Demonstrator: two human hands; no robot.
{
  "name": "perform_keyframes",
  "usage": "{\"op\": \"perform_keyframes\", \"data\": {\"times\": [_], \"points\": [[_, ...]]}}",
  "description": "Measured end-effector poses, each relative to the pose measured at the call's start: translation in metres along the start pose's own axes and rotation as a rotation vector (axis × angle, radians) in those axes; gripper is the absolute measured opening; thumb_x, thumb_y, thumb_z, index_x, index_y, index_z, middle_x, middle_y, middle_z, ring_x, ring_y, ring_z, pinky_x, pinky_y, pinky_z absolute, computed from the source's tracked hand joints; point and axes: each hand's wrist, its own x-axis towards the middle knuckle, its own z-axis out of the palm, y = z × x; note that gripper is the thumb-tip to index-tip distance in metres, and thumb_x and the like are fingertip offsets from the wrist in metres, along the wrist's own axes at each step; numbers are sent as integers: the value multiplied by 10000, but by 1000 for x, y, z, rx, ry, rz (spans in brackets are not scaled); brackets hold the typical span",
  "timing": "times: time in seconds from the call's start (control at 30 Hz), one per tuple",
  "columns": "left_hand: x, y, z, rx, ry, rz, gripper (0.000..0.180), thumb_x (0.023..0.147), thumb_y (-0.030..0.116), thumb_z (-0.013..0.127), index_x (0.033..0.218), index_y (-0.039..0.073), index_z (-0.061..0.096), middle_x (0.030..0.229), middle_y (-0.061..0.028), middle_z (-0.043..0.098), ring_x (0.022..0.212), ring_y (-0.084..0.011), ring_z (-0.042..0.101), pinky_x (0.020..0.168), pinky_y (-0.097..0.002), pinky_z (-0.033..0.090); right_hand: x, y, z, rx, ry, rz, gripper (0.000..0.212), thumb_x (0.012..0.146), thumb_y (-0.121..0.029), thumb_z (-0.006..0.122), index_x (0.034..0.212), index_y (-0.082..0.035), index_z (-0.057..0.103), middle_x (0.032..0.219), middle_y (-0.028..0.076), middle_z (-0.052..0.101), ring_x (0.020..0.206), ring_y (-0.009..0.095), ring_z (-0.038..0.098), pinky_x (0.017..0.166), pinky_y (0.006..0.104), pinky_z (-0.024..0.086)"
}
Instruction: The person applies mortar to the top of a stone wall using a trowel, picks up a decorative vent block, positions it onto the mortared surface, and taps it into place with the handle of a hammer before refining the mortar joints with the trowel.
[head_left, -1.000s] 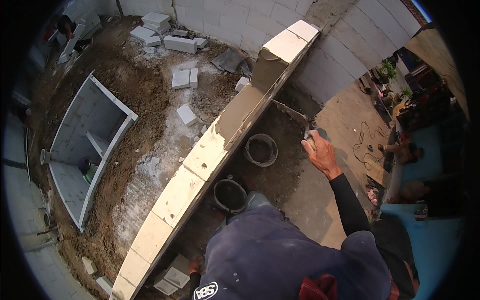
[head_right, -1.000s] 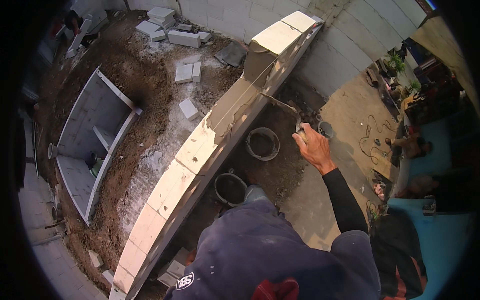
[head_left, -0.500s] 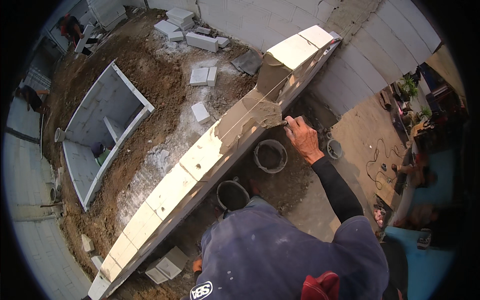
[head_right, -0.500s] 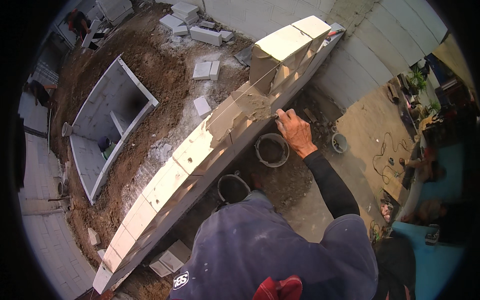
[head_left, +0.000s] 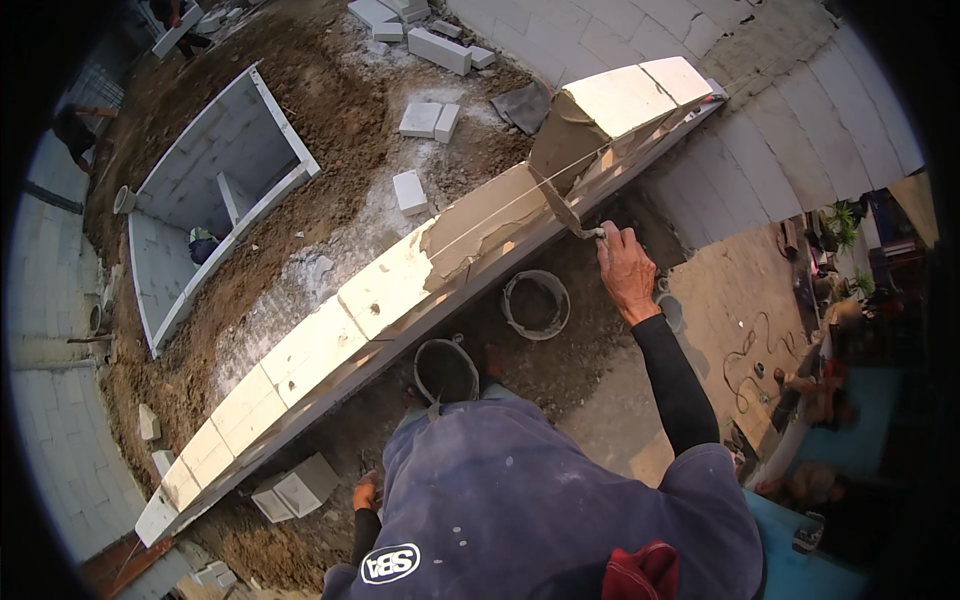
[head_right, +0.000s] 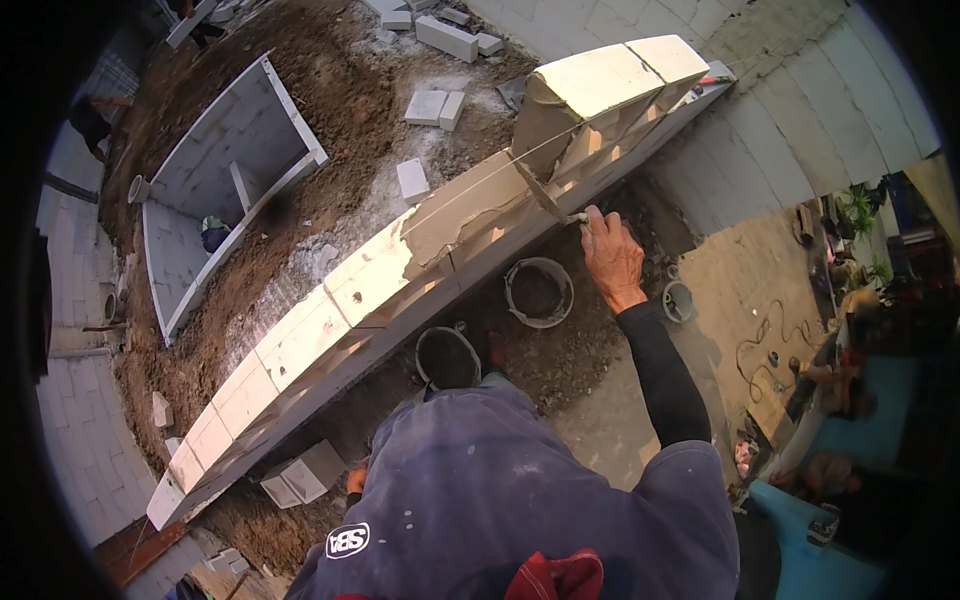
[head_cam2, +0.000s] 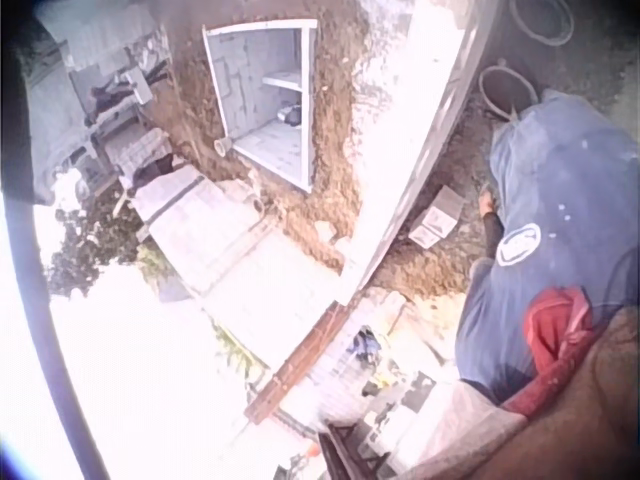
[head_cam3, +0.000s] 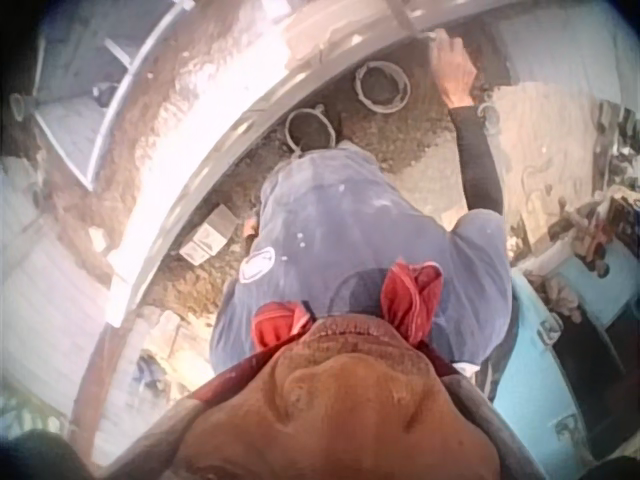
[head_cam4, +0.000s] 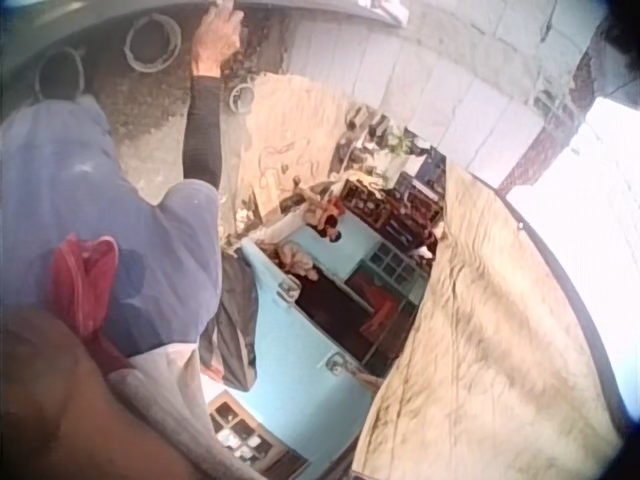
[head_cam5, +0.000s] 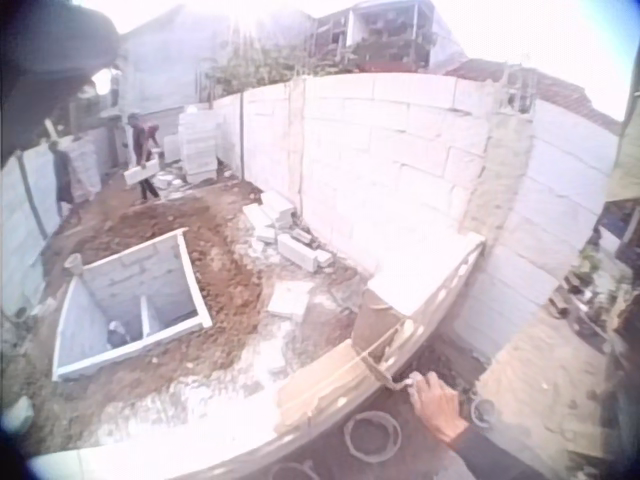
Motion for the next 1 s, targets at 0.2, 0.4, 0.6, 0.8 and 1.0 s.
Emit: {"op": "perform_keyframes", "data": {"times": [0.2, 0.4, 0.6, 0.8, 1.0], "points": [[-32, 59, 22, -82, 11, 20, 409, 947, 475, 632, 1235, 189, 692, 1101, -2, 661, 911, -253, 597, 754, -445, 507, 23, -4, -9, -11, -34, 64, 324, 983, -241, 641, 1271, -120, 558, 993, 136, 577, 781, 372, 684, 628, 506, 546], [43, -20, 25, 444, 64, 372, 389, 1001, 341, 539, 1208, 59, 711, 1175, -92, 737, 1081, -243, 671, 923, -405, 525, 46, -9, -16, 3, -130, 55, 289, 986, -264, 639, 1223, -114, 569, 1012, 156, 596, 785, 415, 686, 635, 530, 547], [39, 7, 35, -56, 26, 26, 376, 992, 305, 623, 1228, 26, 706, 1201, -72, 731, 1043, -244, 679, 916, -386, 529, 32, 24, -46, -73, -147, 13, 255, 987, -272, 636, 1176, -114, 570, 947, 150, 598, 709, 397, 693, 588, 509, 558], [12, 12, 36, 54, 11, -54, 385, 997, 309, 622, 1245, 23, 688, 1215, -91, 723, 1075, -255, 674, 918, -381, 533, -44, 75, -133, -37, -273, 61, 313, 987, -238, 652, 1274, -134, 586, 967, 121, 596, 780, 369, 674, 625, 467, 528], [-30, -1, 24, 267, -37, -3, 395, 1001, 313, 621, 1262, 21, 671, 1230, -111, 715, 1107, -266, 669, 920, -376, 536, -142, 84, -55, 293, -561, 507, 353, 967, -243, 655, 1281, -95, 591, 1135, 186, 688, 960, 434, 674, 778, 518, 529]]}}
